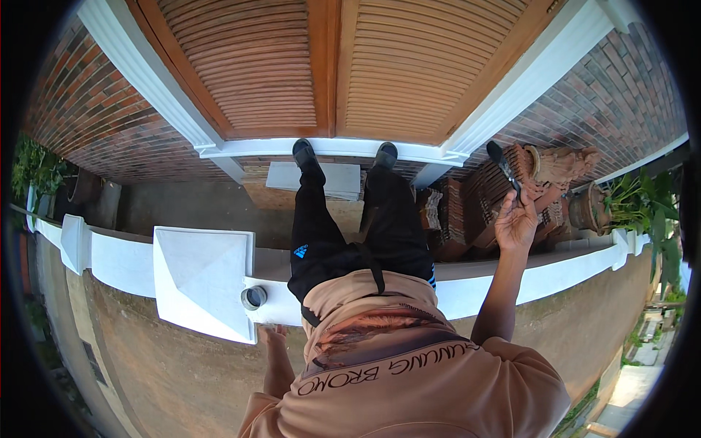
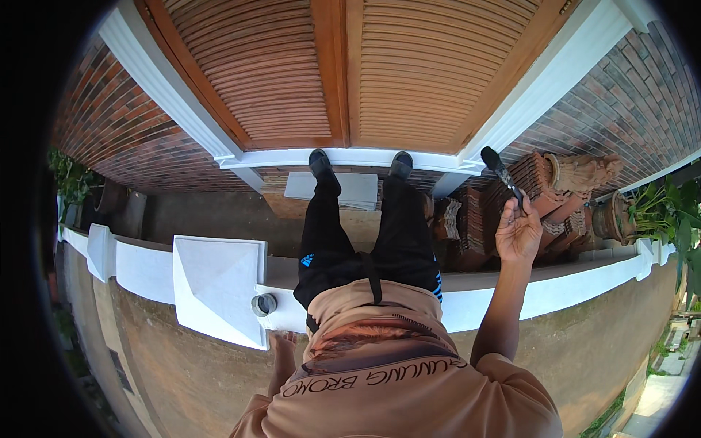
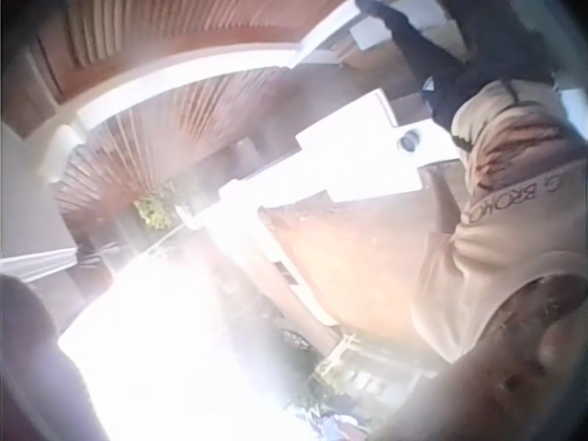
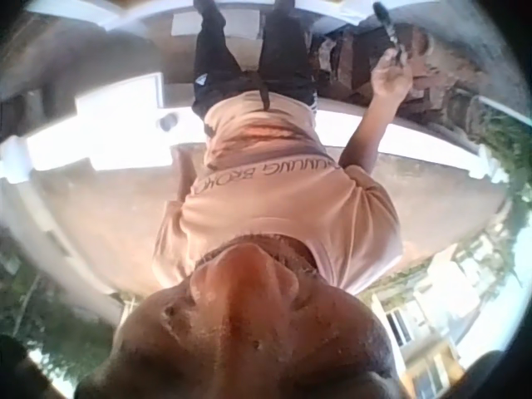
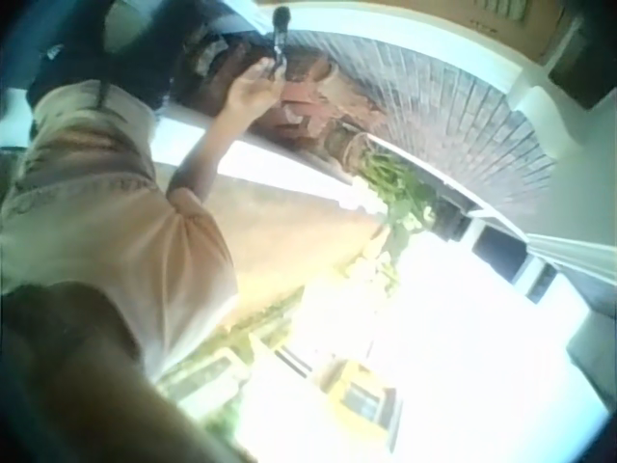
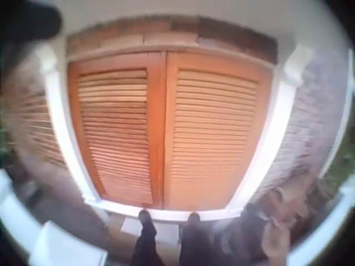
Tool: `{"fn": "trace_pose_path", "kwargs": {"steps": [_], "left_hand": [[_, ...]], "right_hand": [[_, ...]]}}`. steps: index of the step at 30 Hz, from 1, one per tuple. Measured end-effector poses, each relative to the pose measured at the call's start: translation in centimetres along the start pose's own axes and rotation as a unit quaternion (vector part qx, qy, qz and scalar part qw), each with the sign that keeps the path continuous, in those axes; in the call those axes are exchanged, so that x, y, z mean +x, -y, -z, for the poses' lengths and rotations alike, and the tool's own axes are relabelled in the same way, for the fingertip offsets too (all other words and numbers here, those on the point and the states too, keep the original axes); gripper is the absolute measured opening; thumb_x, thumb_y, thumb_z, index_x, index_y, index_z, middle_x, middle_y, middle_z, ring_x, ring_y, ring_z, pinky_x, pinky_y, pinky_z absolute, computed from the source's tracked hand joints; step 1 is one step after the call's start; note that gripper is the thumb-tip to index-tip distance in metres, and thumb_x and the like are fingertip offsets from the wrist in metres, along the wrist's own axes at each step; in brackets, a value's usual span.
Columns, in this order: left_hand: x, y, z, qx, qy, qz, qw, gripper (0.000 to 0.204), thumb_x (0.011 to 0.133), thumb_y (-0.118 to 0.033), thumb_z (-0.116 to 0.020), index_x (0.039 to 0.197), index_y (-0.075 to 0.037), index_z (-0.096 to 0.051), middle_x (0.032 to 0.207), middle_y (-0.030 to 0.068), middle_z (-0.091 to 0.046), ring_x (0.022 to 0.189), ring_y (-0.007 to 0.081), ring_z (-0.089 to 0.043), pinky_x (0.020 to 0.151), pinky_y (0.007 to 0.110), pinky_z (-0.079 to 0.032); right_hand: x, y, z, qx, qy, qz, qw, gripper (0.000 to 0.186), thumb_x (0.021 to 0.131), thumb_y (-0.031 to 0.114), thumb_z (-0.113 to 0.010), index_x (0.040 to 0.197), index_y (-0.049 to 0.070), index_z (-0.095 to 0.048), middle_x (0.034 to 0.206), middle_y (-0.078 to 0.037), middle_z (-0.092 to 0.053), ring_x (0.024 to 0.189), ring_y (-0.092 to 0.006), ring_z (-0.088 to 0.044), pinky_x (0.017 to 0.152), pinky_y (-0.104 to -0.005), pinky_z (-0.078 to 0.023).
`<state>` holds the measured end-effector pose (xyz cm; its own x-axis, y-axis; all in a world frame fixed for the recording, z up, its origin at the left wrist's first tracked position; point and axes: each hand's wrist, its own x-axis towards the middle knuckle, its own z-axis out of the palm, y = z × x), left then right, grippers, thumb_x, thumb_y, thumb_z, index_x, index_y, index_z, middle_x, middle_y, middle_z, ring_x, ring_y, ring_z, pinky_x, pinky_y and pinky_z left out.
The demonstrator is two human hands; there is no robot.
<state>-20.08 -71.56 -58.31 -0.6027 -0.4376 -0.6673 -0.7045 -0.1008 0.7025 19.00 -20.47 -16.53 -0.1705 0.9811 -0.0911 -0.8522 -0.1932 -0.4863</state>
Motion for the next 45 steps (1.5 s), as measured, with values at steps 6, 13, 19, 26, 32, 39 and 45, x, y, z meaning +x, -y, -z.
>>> {"fn": "trace_pose_path", "kwargs": {"steps": [6,13,19,26,32,39,45], "left_hand": [[-1.6,0.8,2.5,0.161,0.03,-0.23,0.959,0.07,0.091,-0.044,-0.072,0.137,0.005,-0.051,0.122,0.0197,-0.063,0.109,0.0352,-0.064,0.098,0.048,-0.052],[-13.1,-3.4,-1.1,0.202,0.007,-0.411,0.889,0.094,0.079,-0.026,-0.086,0.154,0.0,-0.036,0.149,0.0214,-0.047,0.128,0.0358,-0.053,0.11,0.044,-0.043],[-16.2,-7.2,-4.8,0.213,0.012,-0.385,0.898,0.113,0.062,-0.033,-0.099,0.15,0.004,-0.039,0.144,0.0237,-0.048,0.121,0.037,-0.053,0.105,0.046,-0.045],[-13.7,-6.3,-7.7,0.203,-0.006,-0.453,0.868,0.109,0.066,-0.04,-0.095,0.148,0.006,-0.039,0.143,0.0287,-0.05,0.134,0.0457,-0.048,0.115,0.049,-0.037],[-13.1,-7.8,-7.5,0.239,0.062,-0.438,0.864,0.081,0.077,-0.035,-0.089,0.14,0.0,-0.051,0.131,0.0231,-0.061,0.121,0.0362,-0.058,0.109,0.046,-0.044],[-11.3,-8.9,-8.0,0.128,0.22,-0.473,0.843,0.04,0.095,-0.021,-0.076,0.122,0.004,-0.061,0.109,0.0101,-0.066,0.102,0.0224,-0.061,0.098,0.035,-0.052],[-15.8,-12.0,-11.6,0.065,0.196,-0.486,0.85,0.043,0.089,0.001,-0.077,0.126,0.003,-0.056,0.107,0.0079,-0.064,0.1,0.0184,-0.061,0.091,0.034,-0.055]], "right_hand": [[1.6,-0.3,0.0,0.01,0.032,-0.035,0.999,0.022,0.102,0.011,-0.06,0.115,-0.005,-0.068,0.099,-0.02,-0.076,0.09,-0.0276,-0.078,0.08,-0.0376,-0.068],[3.6,-1.9,0.5,0.009,0.16,-0.152,0.975,0.028,0.107,0.011,-0.053,0.126,-0.007,-0.062,0.116,-0.024,-0.071,0.103,-0.0297,-0.074,0.087,-0.0367,-0.066],[3.3,-6.2,-1.4,-0.025,0.045,-0.135,0.989,0.022,0.102,0.013,-0.061,0.115,-0.005,-0.067,0.097,-0.017,-0.076,0.085,-0.0248,-0.076,0.071,-0.0324,-0.068],[2.8,-10.2,-5.7,-0.084,-0.024,-0.155,0.984,0.016,0.097,0.014,-0.067,0.107,0.001,-0.07,0.086,-0.012,-0.076,0.076,-0.0229,-0.077,0.07,-0.0331,-0.068],[4.2,-12.0,-7.6,-0.082,0.025,-0.192,0.978,0.017,0.097,0.012,-0.067,0.108,-0.001,-0.07,0.088,-0.015,-0.077,0.078,-0.0253,-0.077,0.07,-0.0349,-0.068],[6.7,-12.8,-7.1,-0.057,0.06,-0.205,0.975,0.02,0.097,0.012,-0.066,0.111,-0.002,-0.07,0.09,-0.017,-0.077,0.08,-0.0275,-0.078,0.074,-0.037,-0.068],[9.7,-9.6,-5.1,-0.057,0.051,-0.151,0.986,0.023,0.097,0.015,-0.066,0.113,-0.001,-0.069,0.09,-0.018,-0.077,0.081,-0.028,-0.078,0.073,-0.0377,-0.067]]}}
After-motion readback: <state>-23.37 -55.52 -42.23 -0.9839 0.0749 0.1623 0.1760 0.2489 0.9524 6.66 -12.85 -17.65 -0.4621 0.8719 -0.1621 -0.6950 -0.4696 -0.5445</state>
